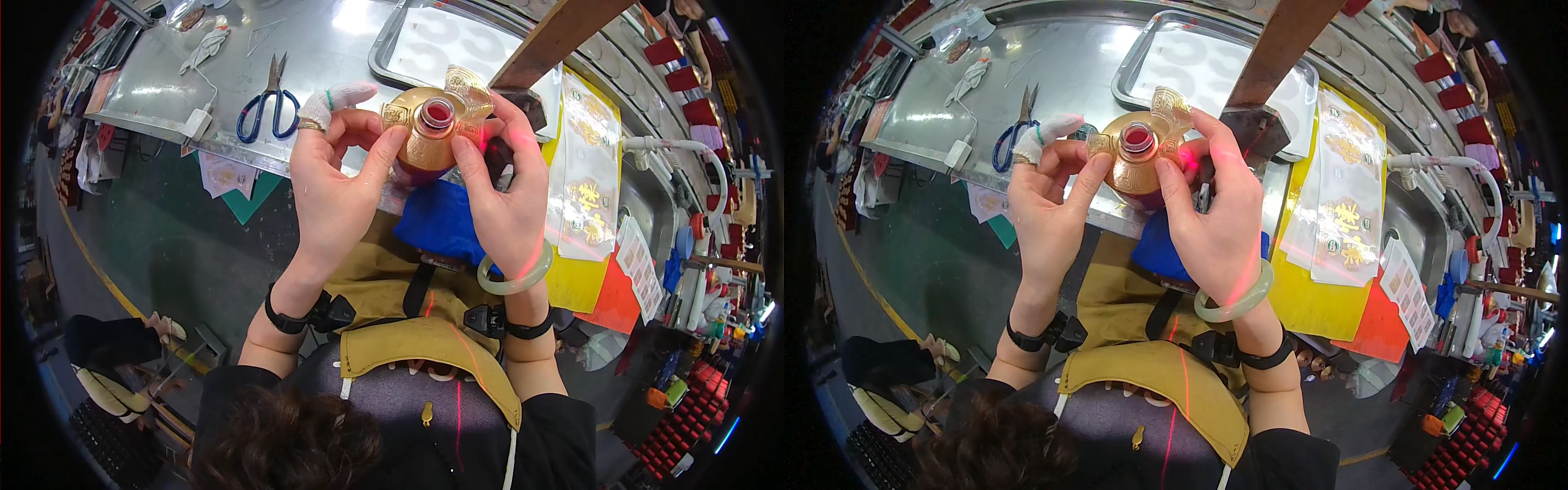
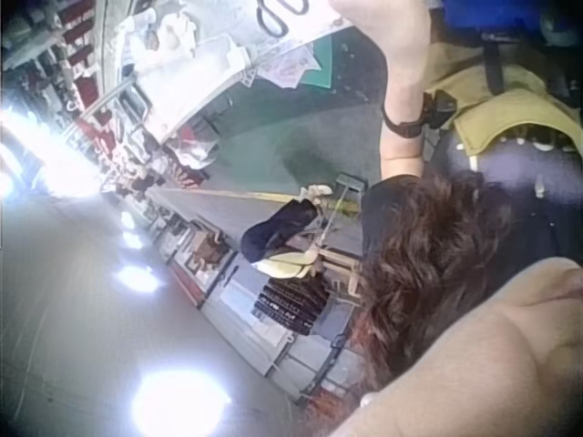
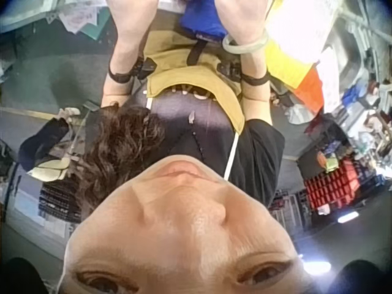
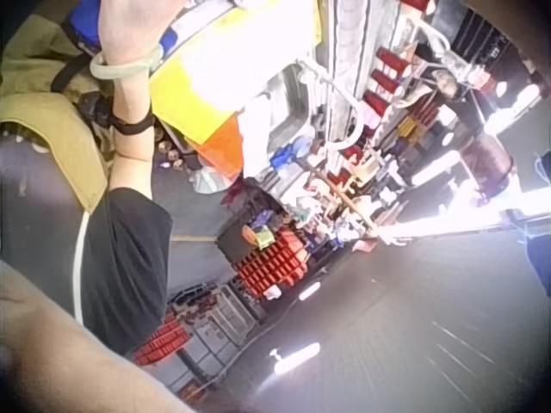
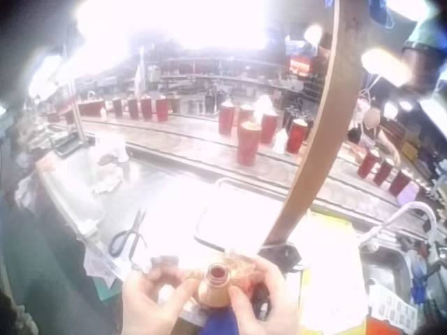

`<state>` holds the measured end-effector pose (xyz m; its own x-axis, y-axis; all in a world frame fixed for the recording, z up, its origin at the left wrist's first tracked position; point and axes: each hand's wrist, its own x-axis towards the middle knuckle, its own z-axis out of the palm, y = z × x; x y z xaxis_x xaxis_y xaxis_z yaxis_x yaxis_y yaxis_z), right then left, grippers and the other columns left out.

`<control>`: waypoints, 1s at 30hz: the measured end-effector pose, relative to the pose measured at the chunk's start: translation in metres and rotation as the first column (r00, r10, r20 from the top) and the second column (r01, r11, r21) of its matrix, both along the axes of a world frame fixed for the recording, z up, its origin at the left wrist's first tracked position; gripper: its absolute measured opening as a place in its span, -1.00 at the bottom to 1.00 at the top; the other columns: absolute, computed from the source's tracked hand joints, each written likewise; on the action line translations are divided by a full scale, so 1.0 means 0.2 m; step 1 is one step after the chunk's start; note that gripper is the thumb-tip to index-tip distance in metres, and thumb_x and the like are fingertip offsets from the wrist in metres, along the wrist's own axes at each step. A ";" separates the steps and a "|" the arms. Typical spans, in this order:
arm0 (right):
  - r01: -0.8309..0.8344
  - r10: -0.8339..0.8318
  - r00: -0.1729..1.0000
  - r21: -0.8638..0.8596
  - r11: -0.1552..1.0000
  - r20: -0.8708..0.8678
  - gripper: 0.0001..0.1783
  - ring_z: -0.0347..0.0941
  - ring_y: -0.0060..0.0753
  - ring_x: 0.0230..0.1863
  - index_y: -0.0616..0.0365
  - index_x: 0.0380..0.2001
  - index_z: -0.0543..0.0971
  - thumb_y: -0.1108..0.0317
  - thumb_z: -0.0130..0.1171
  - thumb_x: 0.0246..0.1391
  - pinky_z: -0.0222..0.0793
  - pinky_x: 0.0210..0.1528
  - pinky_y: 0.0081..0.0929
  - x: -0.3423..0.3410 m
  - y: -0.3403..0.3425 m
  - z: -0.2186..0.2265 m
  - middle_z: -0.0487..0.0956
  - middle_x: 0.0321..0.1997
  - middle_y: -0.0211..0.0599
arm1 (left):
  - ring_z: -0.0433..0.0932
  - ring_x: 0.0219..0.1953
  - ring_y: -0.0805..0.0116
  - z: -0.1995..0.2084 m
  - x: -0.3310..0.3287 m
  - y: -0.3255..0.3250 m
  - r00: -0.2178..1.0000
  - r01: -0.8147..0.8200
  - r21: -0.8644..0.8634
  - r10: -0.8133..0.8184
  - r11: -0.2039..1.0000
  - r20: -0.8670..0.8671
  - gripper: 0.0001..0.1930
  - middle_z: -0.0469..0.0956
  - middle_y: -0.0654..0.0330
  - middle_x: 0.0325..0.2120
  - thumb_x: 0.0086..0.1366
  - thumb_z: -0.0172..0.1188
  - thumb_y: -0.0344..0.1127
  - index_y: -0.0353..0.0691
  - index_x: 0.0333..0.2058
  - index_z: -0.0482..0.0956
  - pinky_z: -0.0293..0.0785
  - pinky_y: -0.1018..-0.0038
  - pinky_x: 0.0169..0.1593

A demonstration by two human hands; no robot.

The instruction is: Applying decorative labels and seals to red and gold liquor bottles at a manufacturing station.

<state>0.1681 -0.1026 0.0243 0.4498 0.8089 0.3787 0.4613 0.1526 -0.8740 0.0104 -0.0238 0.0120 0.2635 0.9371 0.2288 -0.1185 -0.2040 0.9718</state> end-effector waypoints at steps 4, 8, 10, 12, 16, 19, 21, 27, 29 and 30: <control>0.002 -0.001 1.000 0.011 1.000 -0.007 -0.49 0.54 -0.45 -0.27 0.32 0.22 0.52 0.51 0.34 0.22 0.49 -0.13 -0.46 0.00 0.00 0.00 0.63 -0.28 -0.25 | 0.62 -0.23 0.50 0.01 -0.01 0.00 0.999 0.022 -0.003 -0.022 1.000 -0.029 -0.75 0.65 0.21 -0.29 0.34 0.44 -0.47 -0.39 -0.12 0.55 0.57 0.50 -0.03; -0.003 0.003 0.999 -0.013 1.000 -0.033 -0.50 0.54 -0.46 -0.27 0.32 0.22 0.52 0.52 0.33 0.22 0.49 -0.13 -0.48 -0.01 0.00 0.01 0.63 -0.28 -0.26 | 0.62 -0.22 0.50 0.00 0.00 0.00 1.000 0.019 -0.001 -0.019 1.000 -0.014 -0.63 0.64 0.22 -0.26 0.35 0.43 -0.47 -0.41 0.05 0.53 0.57 0.52 -0.04; -0.007 0.006 0.998 -0.014 1.000 -0.059 -0.50 0.54 -0.47 -0.26 0.32 0.22 0.52 0.52 0.33 0.22 0.49 -0.13 -0.48 -0.01 0.00 0.01 0.63 -0.28 -0.26 | 0.62 -0.22 0.51 0.00 0.00 0.00 0.999 0.016 -0.002 -0.017 1.000 -0.029 -0.58 0.64 0.23 -0.25 0.35 0.43 -0.47 -0.42 0.12 0.51 0.57 0.52 -0.05; 0.000 0.000 0.999 -0.009 1.000 -0.050 -0.50 0.55 -0.47 -0.27 0.32 0.22 0.52 0.52 0.33 0.22 0.49 -0.14 -0.48 -0.01 0.00 0.01 0.63 -0.28 -0.26 | 0.61 -0.22 0.51 0.00 0.00 0.00 0.999 0.021 0.005 -0.021 1.000 -0.027 -0.59 0.64 0.22 -0.25 0.35 0.43 -0.47 -0.42 0.11 0.52 0.57 0.53 -0.05; 0.011 -0.011 1.000 -0.008 1.000 -0.015 -0.50 0.55 -0.45 -0.28 0.31 0.21 0.52 0.52 0.34 0.22 0.50 -0.14 -0.47 -0.01 0.00 0.01 0.63 -0.29 -0.25 | 0.61 -0.22 0.52 0.01 -0.01 0.00 0.999 0.026 0.013 -0.026 1.000 -0.036 -0.59 0.64 0.22 -0.26 0.36 0.42 -0.47 -0.42 0.11 0.52 0.57 0.53 -0.05; 0.013 -0.013 1.000 0.004 1.000 0.012 -0.50 0.55 -0.43 -0.29 0.30 0.21 0.53 0.52 0.34 0.21 0.50 -0.14 -0.46 0.00 0.00 0.00 0.64 -0.29 -0.25 | 0.61 -0.22 0.51 0.00 -0.01 0.00 0.999 0.036 0.003 -0.036 0.999 -0.021 -0.59 0.64 0.23 -0.26 0.36 0.42 -0.47 -0.41 0.12 0.52 0.57 0.53 -0.06; 0.011 -0.011 1.000 0.008 1.000 -0.011 -0.50 0.55 -0.42 -0.29 0.30 0.21 0.53 0.52 0.34 0.21 0.50 -0.14 -0.46 0.00 0.00 0.00 0.64 -0.29 -0.24 | 0.61 -0.22 0.52 0.00 0.00 0.00 0.999 0.035 0.005 -0.035 0.999 -0.028 -0.59 0.64 0.23 -0.26 0.36 0.42 -0.47 -0.40 0.12 0.52 0.57 0.53 -0.05; 0.012 -0.012 1.000 0.002 1.000 -0.024 -0.50 0.55 -0.43 -0.29 0.30 0.21 0.53 0.52 0.35 0.20 0.50 -0.15 -0.46 0.00 0.00 0.01 0.65 -0.29 -0.25 | 0.62 -0.21 0.51 0.01 -0.01 0.01 0.999 0.046 -0.005 -0.046 0.999 -0.026 -0.60 0.64 0.24 -0.26 0.36 0.41 -0.48 -0.39 0.12 0.53 0.58 0.54 -0.04; 0.015 -0.015 1.000 0.003 1.000 -0.022 -0.50 0.56 -0.44 -0.29 0.30 0.21 0.53 0.52 0.34 0.20 0.50 -0.15 -0.46 0.00 0.00 0.01 0.65 -0.29 -0.25 | 0.62 -0.21 0.51 0.01 0.00 0.01 0.999 0.045 -0.011 -0.045 0.999 -0.025 -0.61 0.64 0.23 -0.26 0.36 0.41 -0.47 -0.40 0.10 0.53 0.58 0.54 -0.04; 0.014 -0.013 1.000 0.004 1.000 -0.020 -0.50 0.56 -0.44 -0.29 0.31 0.21 0.53 0.52 0.34 0.20 0.50 -0.15 -0.46 0.00 0.00 0.01 0.65 -0.29 -0.25 | 0.62 -0.21 0.51 0.01 0.00 0.01 0.999 0.041 -0.018 -0.041 0.999 -0.017 -0.63 0.64 0.23 -0.26 0.37 0.42 -0.47 -0.41 0.08 0.54 0.59 0.54 -0.04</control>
<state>0.1678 -0.1032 0.0260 0.4683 0.8012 0.3725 0.4456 0.1499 -0.8826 0.0101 -0.0228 0.0143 0.3053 0.9293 0.2077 -0.1098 -0.1823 0.9771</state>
